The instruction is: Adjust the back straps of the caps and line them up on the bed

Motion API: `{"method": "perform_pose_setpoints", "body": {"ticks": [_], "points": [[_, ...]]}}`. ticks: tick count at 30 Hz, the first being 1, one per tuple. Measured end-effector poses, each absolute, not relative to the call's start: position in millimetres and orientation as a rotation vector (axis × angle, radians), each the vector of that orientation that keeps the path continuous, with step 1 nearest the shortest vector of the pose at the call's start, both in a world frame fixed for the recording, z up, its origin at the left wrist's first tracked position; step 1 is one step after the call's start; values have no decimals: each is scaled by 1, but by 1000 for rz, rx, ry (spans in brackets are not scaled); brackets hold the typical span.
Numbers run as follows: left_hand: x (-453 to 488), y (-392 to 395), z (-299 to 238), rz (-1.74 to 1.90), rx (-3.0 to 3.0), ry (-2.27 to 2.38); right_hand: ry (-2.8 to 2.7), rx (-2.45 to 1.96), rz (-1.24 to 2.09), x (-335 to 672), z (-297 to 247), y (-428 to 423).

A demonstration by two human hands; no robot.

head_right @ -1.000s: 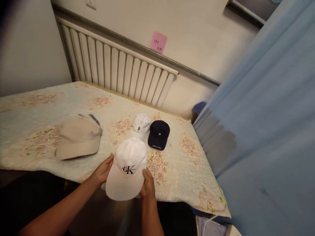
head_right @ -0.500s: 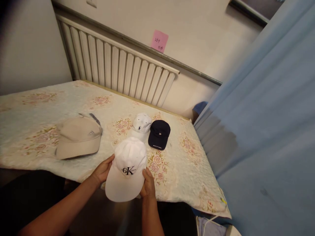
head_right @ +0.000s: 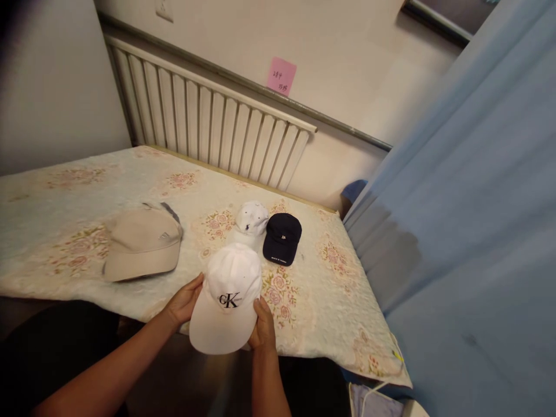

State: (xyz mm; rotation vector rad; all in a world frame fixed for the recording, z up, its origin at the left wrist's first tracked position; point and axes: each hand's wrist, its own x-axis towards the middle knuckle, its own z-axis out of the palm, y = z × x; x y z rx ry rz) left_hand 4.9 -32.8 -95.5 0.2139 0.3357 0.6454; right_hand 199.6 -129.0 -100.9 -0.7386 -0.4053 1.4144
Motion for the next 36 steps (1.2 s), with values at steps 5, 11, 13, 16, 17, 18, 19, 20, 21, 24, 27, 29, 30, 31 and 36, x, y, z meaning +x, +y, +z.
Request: {"method": "perform_pose_setpoints", "body": {"ticks": [5,11,13,16,17,18,19,20,21,24,27,29,30,31,36], "points": [[5,-37,-93,626,219,346,-407,-734,1408,199,-102,-129],[5,-38,-93,610,232,356,-393,-722,1406,200,-104,-130],[5,-38,-94,606,238,359,-380,-717,1403,201,-104,-130],[4,-38,-96,606,247,358,-360,-711,1399,201,-105,-129],[4,-38,-96,607,251,358,-354,-710,1399,201,-106,-129],[4,-38,-97,607,253,358,-349,-709,1399,201,-106,-129],[4,-38,-98,606,256,360,-345,-708,1399,201,-106,-129],[4,-38,-99,606,259,364,-340,-707,1399,201,-107,-129],[4,-38,-99,608,262,370,-334,-708,1399,201,-107,-129],[5,-38,-100,634,277,389,-312,-712,1397,202,-108,-129],[6,-40,-100,676,302,395,-287,-716,1397,202,-109,-128],[7,-42,-98,698,325,387,-274,-716,1394,202,-110,-128],[7,-43,-97,706,338,379,-268,-716,1391,202,-110,-127],[7,-44,-96,712,351,371,-263,-715,1387,202,-110,-127],[6,-47,-94,715,401,354,-257,-712,1379,202,-109,-127]]}}
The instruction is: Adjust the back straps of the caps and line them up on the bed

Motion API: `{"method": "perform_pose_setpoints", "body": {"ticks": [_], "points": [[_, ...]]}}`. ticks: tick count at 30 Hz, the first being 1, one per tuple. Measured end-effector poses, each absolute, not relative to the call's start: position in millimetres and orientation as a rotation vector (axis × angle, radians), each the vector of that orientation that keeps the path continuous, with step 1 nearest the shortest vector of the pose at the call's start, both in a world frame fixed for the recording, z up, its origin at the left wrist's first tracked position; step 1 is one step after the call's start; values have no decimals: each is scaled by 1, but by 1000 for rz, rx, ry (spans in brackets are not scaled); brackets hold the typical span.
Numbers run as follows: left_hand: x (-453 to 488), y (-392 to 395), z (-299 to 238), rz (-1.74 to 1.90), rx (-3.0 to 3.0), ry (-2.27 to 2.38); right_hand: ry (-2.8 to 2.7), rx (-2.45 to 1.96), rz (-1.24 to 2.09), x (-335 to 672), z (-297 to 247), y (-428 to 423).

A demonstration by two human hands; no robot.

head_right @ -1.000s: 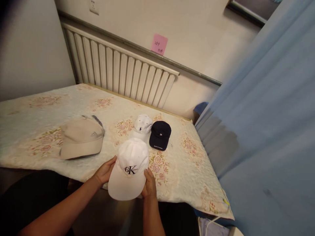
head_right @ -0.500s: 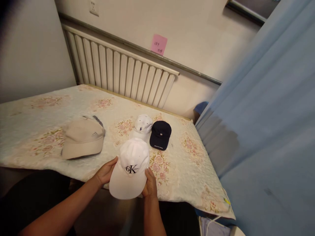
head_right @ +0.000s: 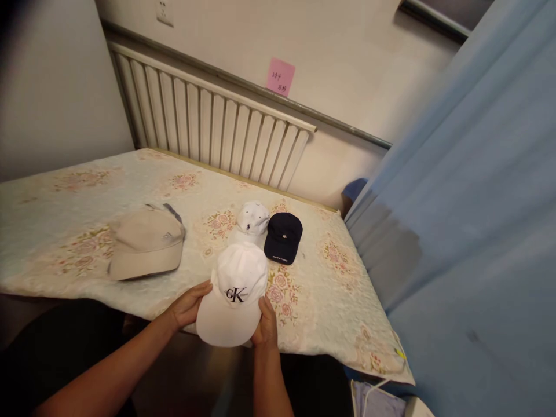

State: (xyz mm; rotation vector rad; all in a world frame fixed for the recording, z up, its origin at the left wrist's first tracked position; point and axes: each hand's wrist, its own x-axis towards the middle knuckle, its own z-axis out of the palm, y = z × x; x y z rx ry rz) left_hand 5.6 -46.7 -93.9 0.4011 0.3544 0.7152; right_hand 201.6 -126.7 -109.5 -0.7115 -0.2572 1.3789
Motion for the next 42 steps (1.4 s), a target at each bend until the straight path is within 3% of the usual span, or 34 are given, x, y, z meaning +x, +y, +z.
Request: {"method": "perform_pose_setpoints", "body": {"ticks": [23,42], "points": [[6,-57,-84,803,423,510,-363,-727,1365,201,-107,-131],[23,-78,4,1117,454,623,-461,-869,1160,188,-101,-129]]}}
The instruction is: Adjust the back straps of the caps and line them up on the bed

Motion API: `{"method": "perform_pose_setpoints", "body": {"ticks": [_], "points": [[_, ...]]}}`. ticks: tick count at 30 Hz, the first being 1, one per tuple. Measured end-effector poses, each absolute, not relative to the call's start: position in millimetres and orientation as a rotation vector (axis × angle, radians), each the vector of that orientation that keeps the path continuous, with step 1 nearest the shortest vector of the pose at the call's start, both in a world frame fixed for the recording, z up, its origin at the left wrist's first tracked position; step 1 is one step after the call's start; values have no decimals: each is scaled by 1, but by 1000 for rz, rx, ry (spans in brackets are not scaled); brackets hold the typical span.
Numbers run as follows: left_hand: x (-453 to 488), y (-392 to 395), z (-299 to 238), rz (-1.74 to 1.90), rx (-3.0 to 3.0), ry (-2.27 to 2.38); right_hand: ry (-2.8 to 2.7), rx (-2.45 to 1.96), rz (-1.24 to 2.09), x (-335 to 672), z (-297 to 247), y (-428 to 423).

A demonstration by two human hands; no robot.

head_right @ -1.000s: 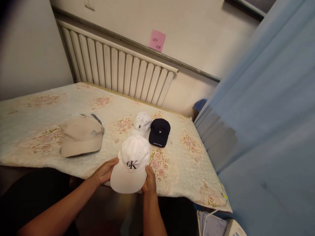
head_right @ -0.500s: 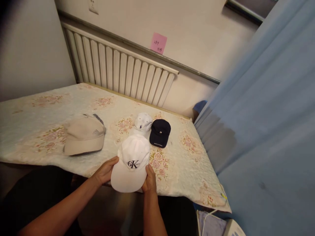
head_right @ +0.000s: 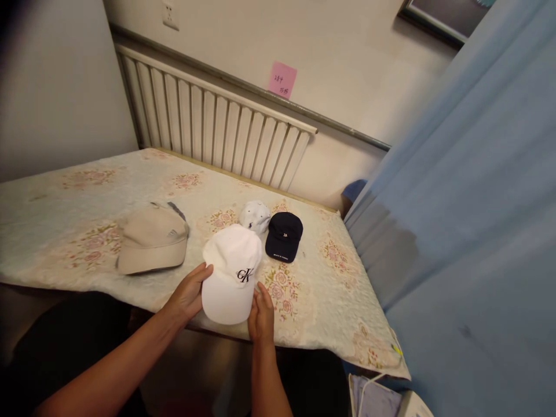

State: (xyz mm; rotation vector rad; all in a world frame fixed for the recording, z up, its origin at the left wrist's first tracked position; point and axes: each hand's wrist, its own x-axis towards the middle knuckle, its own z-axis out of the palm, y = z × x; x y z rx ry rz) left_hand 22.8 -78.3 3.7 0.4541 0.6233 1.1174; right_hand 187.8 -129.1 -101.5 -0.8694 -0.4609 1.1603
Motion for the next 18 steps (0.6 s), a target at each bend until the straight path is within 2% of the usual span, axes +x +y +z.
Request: {"method": "perform_pose_setpoints", "body": {"ticks": [9,15,18], "points": [[26,-90,25,1236,519,717,-655,-1082,1069,163,-97,-141],[30,-91,24,1327,566,804,-1117,-1176,927,137,-69,-164],[37,-98,25,1349,605,847,-1144,-1257,883,127,-56,-167]]}}
